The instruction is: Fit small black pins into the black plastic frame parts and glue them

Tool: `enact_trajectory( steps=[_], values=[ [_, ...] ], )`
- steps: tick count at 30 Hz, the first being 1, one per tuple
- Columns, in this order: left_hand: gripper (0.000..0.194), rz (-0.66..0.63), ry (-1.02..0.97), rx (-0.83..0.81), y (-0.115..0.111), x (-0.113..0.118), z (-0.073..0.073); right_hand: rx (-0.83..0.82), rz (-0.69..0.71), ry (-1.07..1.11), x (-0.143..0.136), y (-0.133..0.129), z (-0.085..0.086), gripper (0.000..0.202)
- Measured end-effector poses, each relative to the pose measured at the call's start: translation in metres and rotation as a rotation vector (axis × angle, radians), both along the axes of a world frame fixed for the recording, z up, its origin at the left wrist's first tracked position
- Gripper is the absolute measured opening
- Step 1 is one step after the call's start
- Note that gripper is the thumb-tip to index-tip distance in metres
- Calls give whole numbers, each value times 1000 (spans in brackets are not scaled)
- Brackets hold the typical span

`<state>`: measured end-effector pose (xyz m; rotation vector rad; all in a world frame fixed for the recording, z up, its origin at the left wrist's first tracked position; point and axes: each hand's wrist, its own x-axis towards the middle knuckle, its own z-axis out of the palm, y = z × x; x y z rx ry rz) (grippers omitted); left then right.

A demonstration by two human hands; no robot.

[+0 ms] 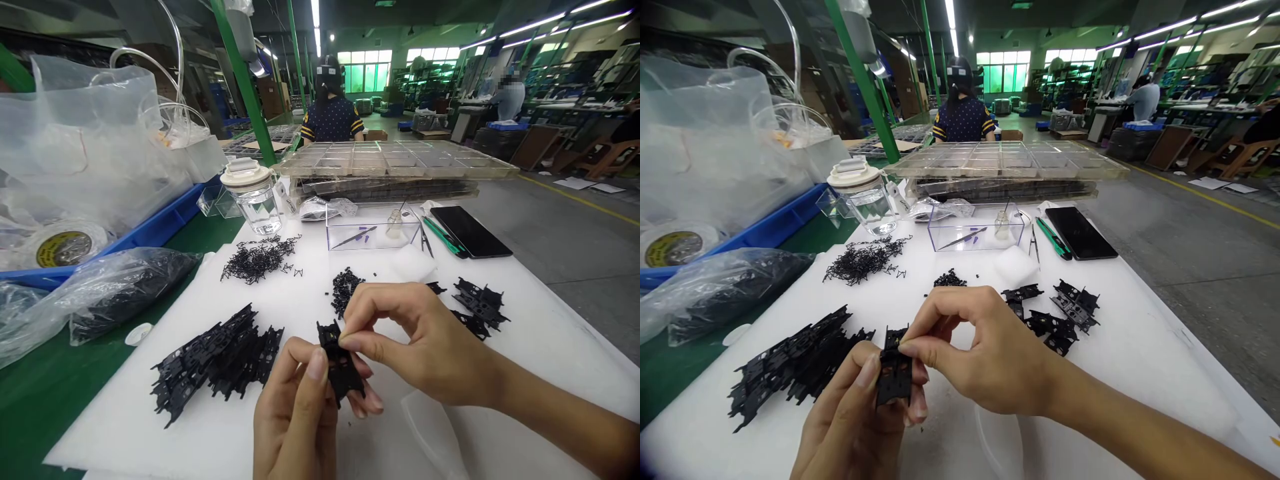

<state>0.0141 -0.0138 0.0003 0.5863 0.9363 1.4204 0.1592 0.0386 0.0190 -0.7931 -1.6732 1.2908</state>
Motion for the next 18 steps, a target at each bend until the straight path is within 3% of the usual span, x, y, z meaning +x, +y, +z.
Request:
enact_trajectory(
  steps=[5, 13, 18],
  values=[
    [24, -79, 42, -4, 3, -7, -4, 43, -28, -23, 1, -1, 1, 14],
    [25, -62, 19, 38, 2, -3, -4, 55, -35, -61, 2, -1, 2, 13],
    [26, -124, 37, 44, 1, -8, -4, 113, -24, -105, 4, -1, 3, 14]
  ],
)
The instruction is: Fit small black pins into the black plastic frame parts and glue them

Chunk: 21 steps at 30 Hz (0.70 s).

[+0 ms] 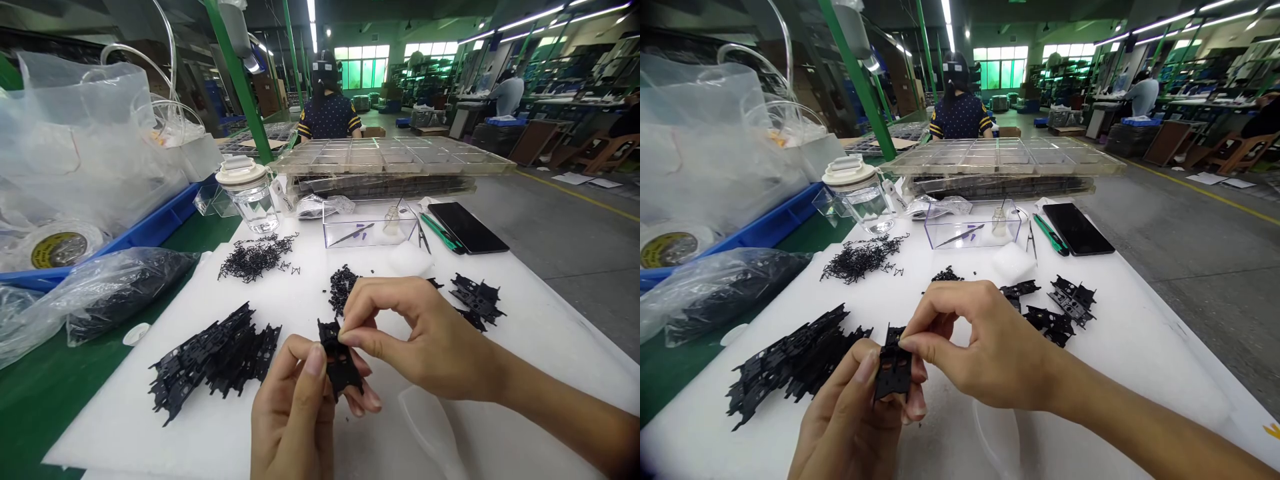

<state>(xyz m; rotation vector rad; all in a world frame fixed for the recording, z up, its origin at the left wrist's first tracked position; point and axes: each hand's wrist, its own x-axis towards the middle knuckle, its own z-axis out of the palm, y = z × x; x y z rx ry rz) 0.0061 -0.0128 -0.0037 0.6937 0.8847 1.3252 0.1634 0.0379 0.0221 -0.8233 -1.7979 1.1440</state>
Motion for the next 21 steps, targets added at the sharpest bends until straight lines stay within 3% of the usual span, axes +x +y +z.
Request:
enact_trajectory(
  steps=[5, 9, 16, 21],
  values=[
    [26, 7, -7, -2, 0, -1, 0, 98, 0, -23, 0, -2, 1, 16],
    [26, -6, -14, 23, 1, 0, -1, 81, 10, 3, -2, -3, 0, 15],
    [26, 14, -77, -45, 3, -2, -2, -205, 52, 173, -3, -1, -2, 6],
    [26, 26, -92, -64, 4, -1, -1, -392, -6, 216, -4, 2, -2, 21]
  ],
)
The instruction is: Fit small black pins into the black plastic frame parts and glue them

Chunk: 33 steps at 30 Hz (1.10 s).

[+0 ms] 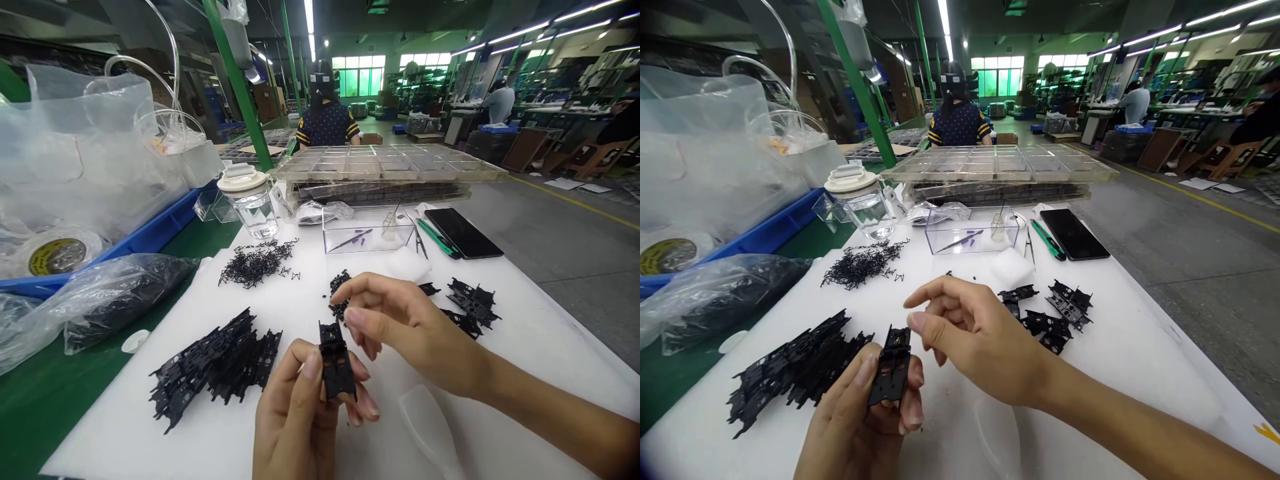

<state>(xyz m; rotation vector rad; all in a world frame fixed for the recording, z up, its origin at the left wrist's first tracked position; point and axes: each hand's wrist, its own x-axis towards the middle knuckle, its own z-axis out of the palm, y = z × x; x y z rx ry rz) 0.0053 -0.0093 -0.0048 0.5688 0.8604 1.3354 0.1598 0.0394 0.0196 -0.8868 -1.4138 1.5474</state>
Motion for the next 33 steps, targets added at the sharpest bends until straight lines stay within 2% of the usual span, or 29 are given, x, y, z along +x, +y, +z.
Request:
enact_trajectory(
  steps=[4, 7, 14, 21, 33],
  values=[
    [28, -108, -9, 42, 1, -3, -2, -144, 130, 33, -1, 3, -2, 25],
    [29, -132, -17, 62, 2, -5, -4, -185, 202, 106, -1, 6, -4, 23],
    [27, -141, -25, 71, 1, -2, -3, -218, 241, 132, 2, 9, -8, 24],
    [23, -106, -93, 35, -1, 3, -1, -354, 312, 211, 3, 11, -7, 24],
    [22, -130, -142, 15, 0, 2, -1, -450, 306, 241, 2, 13, -12, 20]
  ],
)
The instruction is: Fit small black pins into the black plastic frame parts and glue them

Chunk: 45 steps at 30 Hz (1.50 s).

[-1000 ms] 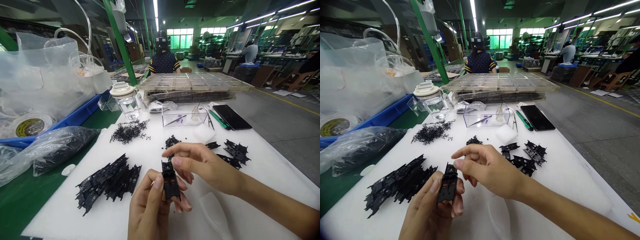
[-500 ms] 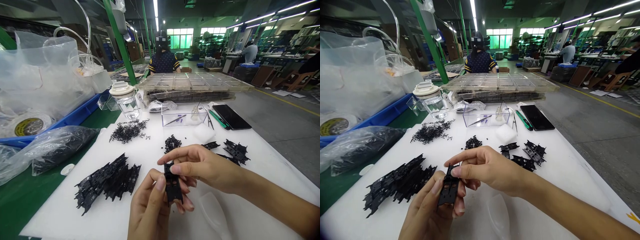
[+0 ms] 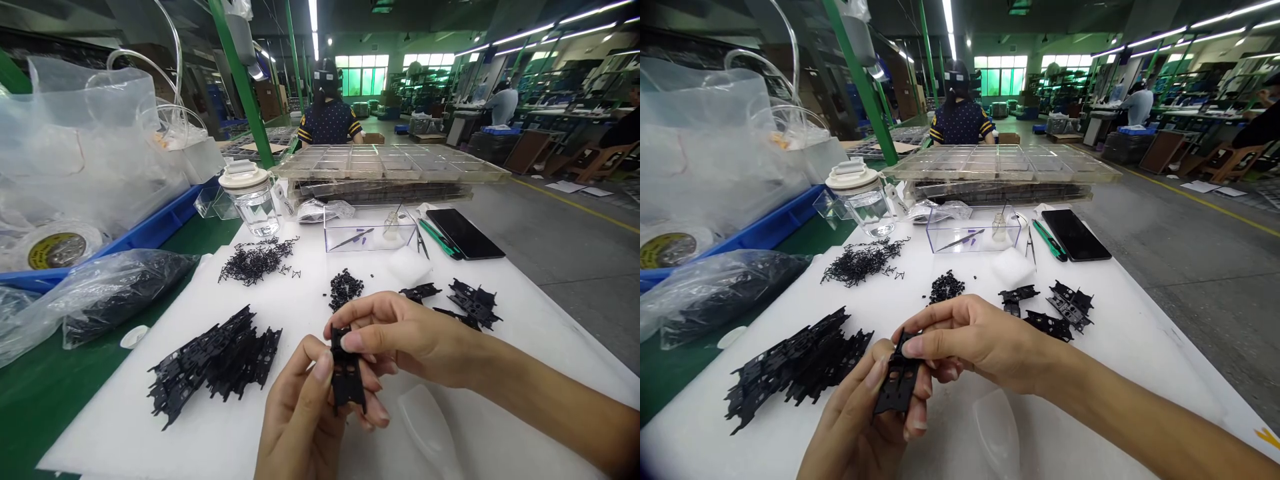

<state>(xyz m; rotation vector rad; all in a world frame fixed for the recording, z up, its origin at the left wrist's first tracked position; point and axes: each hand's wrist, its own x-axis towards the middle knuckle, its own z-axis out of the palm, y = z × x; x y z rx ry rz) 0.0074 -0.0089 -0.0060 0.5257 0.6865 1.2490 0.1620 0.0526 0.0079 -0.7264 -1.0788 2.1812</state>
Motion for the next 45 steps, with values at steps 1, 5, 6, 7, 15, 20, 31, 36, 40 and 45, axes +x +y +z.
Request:
enact_trajectory(
  steps=[1, 5, 6, 7, 15, 20, 31, 36, 40, 45],
  values=[
    [21, -1, -2, -3, 0, 0, 0, -4, 3, 3, 0, 0, -1, 20],
    [21, 7, 5, -18, -1, 1, 3, -3, 18, 16, 0, 0, -3, 21],
    [21, 11, 8, -22, -1, 1, 3, -3, 21, 20, -1, 0, -3, 21],
    [21, 14, 10, -25, -1, 1, 4, -5, 24, 24, -1, 0, -3, 21],
    [32, -1, 44, -14, 0, 2, 5, 6, 30, 50, -1, -1, -2, 18],
    [28, 112, 319, 101, -1, -2, -2, 37, 15, 81, 4, 0, -2, 19],
    [41, 794, 972, 678, -7, 18, -17, 209, -39, -81, 7, -4, 4, 31],
    [42, 795, 1010, 721, -7, 13, -20, 297, -59, -141, 8, -4, 5, 30],
    [42, 763, 939, 716, -6, 12, -18, 320, -55, -167, 9, -3, 5, 32],
    [44, 603, 809, 660, -8, 9, -11, 317, -3, -193, 9, -3, 5, 34]
  ],
)
